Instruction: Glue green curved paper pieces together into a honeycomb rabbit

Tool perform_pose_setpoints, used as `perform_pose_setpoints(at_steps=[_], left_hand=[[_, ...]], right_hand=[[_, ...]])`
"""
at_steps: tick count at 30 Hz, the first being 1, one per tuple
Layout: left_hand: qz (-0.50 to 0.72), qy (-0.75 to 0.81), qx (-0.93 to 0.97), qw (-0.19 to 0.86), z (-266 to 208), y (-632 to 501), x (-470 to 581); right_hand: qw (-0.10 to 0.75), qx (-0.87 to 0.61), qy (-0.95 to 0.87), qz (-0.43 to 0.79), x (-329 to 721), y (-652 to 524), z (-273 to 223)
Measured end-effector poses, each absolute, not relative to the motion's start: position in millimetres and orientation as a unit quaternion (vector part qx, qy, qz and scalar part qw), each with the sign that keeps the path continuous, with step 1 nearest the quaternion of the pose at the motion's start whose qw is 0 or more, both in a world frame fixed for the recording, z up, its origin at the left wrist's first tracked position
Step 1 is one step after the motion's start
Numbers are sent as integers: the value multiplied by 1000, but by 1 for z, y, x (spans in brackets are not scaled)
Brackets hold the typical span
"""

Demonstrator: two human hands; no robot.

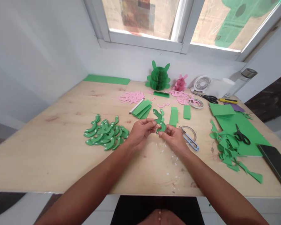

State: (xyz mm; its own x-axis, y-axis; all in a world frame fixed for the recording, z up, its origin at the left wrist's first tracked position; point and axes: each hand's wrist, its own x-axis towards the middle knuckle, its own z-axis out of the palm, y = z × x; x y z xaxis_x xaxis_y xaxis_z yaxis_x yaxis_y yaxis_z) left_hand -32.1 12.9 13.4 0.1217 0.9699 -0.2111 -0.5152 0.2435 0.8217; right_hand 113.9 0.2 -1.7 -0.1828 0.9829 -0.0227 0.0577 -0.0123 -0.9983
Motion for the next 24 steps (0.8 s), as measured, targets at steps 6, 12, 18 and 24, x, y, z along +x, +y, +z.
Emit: perform_pose_setpoints(at_steps=[6, 12, 18, 24], left_hand=[[542, 373, 302, 690, 10, 11, -29], [543, 368, 304, 691, 7, 12, -29], [547, 367, 297, 691, 7, 12, -29], [545, 373, 296, 690, 7, 12, -29]], right_hand=[[438, -448, -561, 540, 113, 1, -9], [434, -477, -565, 515, 112, 0, -6], [430, -500, -554, 508, 112, 1, -10], [427, -506, -561, 497, 113, 1, -12]])
